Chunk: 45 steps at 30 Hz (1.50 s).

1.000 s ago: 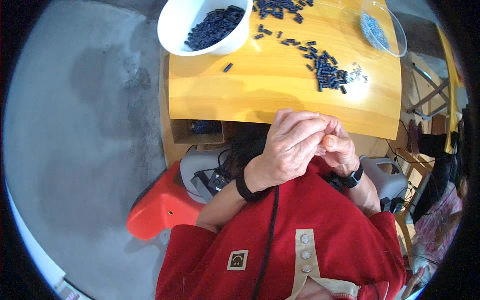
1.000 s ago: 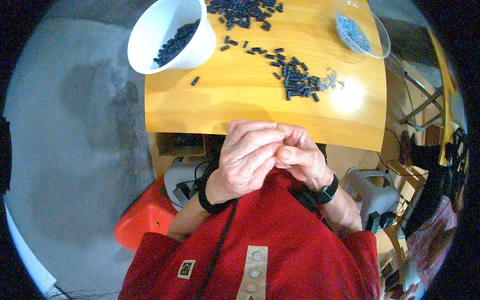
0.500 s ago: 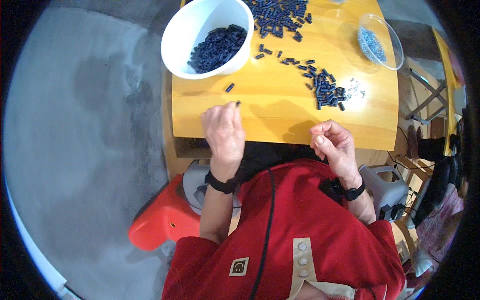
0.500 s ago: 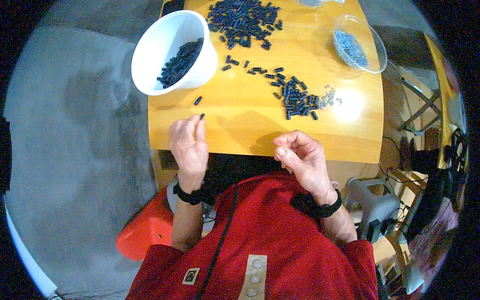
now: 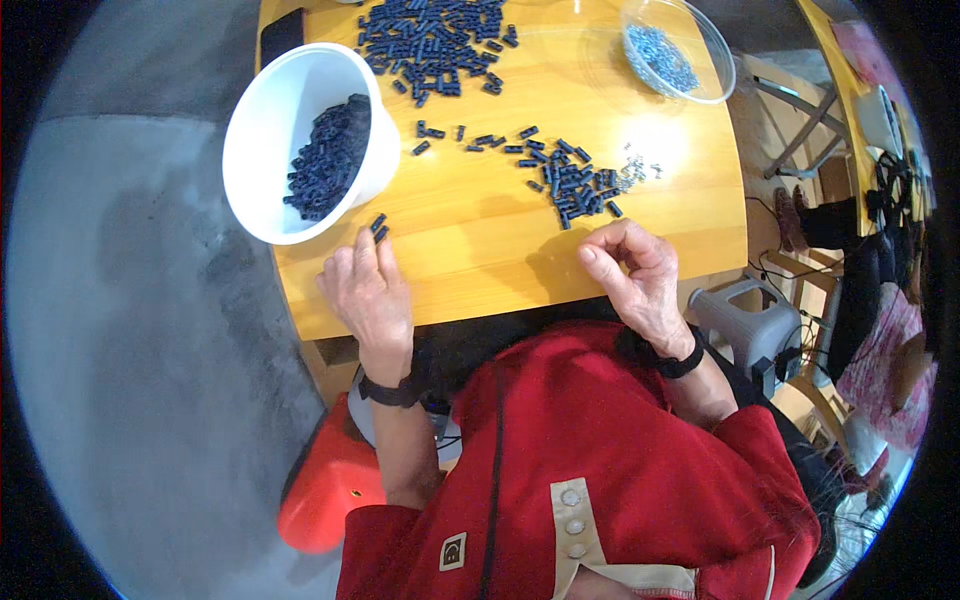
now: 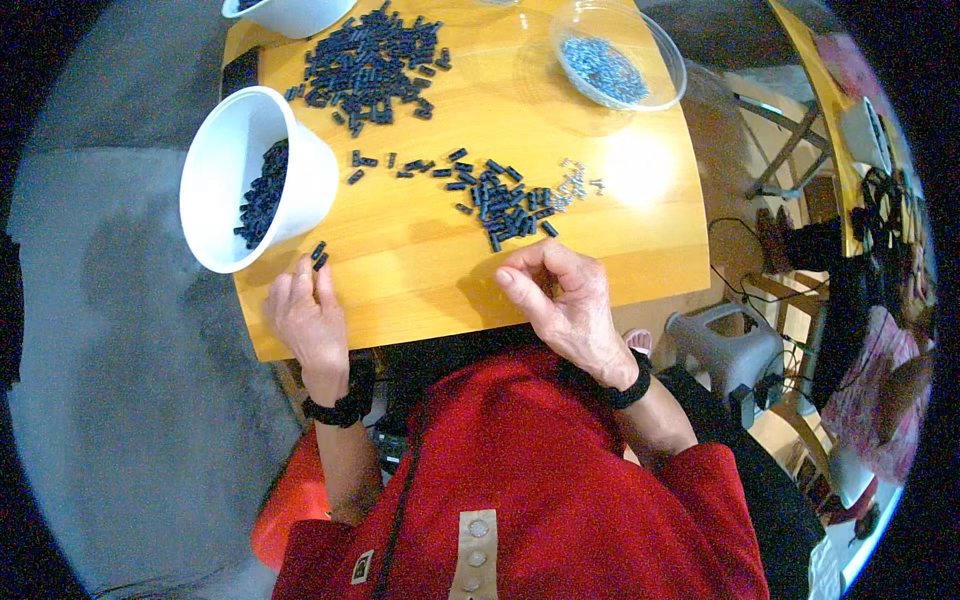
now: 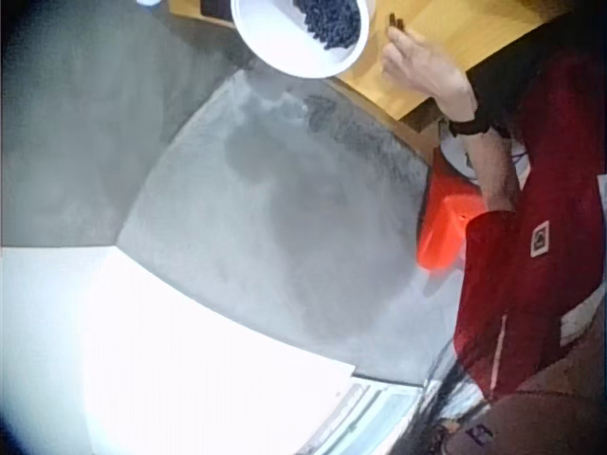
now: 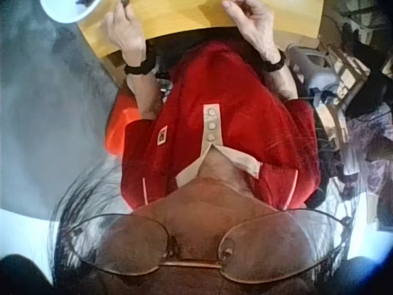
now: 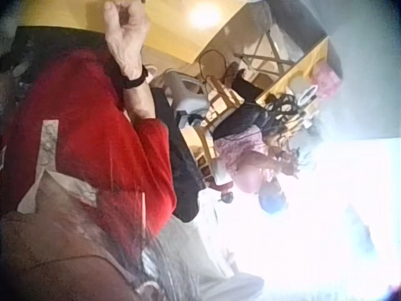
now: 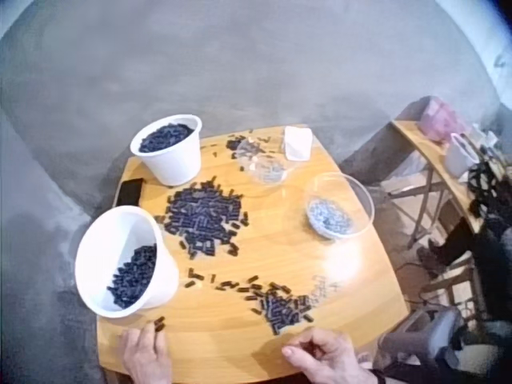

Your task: The person assembles components by hand, picking up a black plastic piece and a small metal pin and inserting the pin into the plastic piece. They repeat this process, handling one plastic piece and one pin at a time from the table.

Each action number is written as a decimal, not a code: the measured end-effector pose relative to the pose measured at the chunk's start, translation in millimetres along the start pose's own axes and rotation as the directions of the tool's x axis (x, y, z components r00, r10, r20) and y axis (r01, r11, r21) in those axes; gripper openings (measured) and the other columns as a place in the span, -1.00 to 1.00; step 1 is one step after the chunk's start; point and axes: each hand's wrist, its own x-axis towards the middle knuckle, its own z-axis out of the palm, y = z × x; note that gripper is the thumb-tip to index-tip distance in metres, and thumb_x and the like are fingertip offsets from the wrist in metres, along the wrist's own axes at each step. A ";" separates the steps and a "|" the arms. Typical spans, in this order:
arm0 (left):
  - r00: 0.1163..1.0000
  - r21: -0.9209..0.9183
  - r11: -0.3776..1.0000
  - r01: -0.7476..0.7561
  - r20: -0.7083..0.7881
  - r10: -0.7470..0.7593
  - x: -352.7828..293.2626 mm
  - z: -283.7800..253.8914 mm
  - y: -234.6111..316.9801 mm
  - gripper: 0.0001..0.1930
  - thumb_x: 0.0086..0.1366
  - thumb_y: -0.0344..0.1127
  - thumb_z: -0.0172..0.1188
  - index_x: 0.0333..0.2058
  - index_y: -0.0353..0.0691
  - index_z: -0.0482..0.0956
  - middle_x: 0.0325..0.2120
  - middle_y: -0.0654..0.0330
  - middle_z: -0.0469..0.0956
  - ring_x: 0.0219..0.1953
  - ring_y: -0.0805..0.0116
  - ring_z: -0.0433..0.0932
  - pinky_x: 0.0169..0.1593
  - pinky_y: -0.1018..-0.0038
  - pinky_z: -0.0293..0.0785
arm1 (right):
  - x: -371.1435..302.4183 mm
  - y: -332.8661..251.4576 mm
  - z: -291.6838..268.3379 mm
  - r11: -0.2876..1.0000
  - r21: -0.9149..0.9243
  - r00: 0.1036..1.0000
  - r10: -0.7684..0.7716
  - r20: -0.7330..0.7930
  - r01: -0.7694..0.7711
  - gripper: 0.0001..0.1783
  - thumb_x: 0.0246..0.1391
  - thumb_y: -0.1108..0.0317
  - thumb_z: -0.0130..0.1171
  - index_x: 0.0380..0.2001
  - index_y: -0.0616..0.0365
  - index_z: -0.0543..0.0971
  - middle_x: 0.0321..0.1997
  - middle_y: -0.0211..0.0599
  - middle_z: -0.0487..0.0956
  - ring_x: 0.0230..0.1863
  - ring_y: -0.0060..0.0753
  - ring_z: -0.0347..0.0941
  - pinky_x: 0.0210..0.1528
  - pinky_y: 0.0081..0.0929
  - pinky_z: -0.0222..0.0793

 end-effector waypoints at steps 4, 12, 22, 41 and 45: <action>1.000 -0.182 0.983 -0.009 -0.017 0.006 -0.1 -24.9 23.5 -0.76 0.14 -0.43 0.31 -0.18 -0.28 0.62 -0.47 0.12 0.49 -0.37 0.09 0.46 -0.21 0.23 0.36 | 8.1 -2.8 -7.4 0.952 -0.268 0.968 -0.192 -0.163 0.144 -0.91 0.03 0.46 0.33 -0.41 0.18 0.60 -0.54 -0.34 0.52 -0.54 -0.52 0.45 -0.47 -0.54 0.39; 0.983 -0.591 0.801 -0.100 0.064 0.171 -16.7 -25.4 92.9 -0.78 0.05 -0.51 0.37 -0.27 -0.28 0.63 -0.48 0.12 0.49 -0.40 0.12 0.46 -0.26 0.25 0.34 | 14.0 10.6 19.6 0.800 -0.534 0.919 -0.380 -0.101 0.272 -0.87 -0.06 0.44 0.39 -0.45 0.16 0.60 -0.55 -0.29 0.49 -0.63 -0.39 0.44 -0.58 -0.47 0.36; 0.991 -0.799 0.601 0.001 0.083 0.109 -20.8 -42.0 105.9 -0.75 0.08 -0.56 0.34 -0.22 -0.27 0.64 -0.45 0.16 0.51 -0.40 0.22 0.48 -0.29 0.33 0.40 | -5.6 10.8 17.9 0.980 0.195 0.998 -0.027 -0.062 0.039 -0.87 0.11 0.39 0.30 -0.33 0.20 0.58 -0.38 -0.36 0.61 -0.39 -0.49 0.58 -0.37 -0.50 0.52; 0.980 -0.900 0.434 0.049 0.126 0.151 -21.9 -66.3 120.3 -0.78 0.18 -0.61 0.22 -0.17 -0.34 0.59 -0.24 0.00 0.62 -0.20 0.19 0.61 -0.11 0.43 0.52 | -29.6 -14.8 2.2 0.688 0.668 0.954 0.134 0.268 -0.285 -0.87 0.16 0.41 0.27 -0.28 0.25 0.62 -0.43 -0.36 0.63 -0.45 -0.64 0.52 -0.38 -0.66 0.51; 0.975 -0.777 0.629 -0.029 0.116 0.189 -27.1 -65.0 122.5 -0.80 0.20 -0.61 0.20 -0.19 -0.34 0.59 -0.24 0.01 0.64 -0.20 0.17 0.64 -0.11 0.41 0.53 | -26.5 -18.1 1.4 0.770 0.536 0.934 0.228 0.276 -0.346 -0.83 0.11 0.34 0.34 -0.35 0.23 0.63 -0.48 -0.41 0.61 -0.51 -0.69 0.49 -0.46 -0.69 0.46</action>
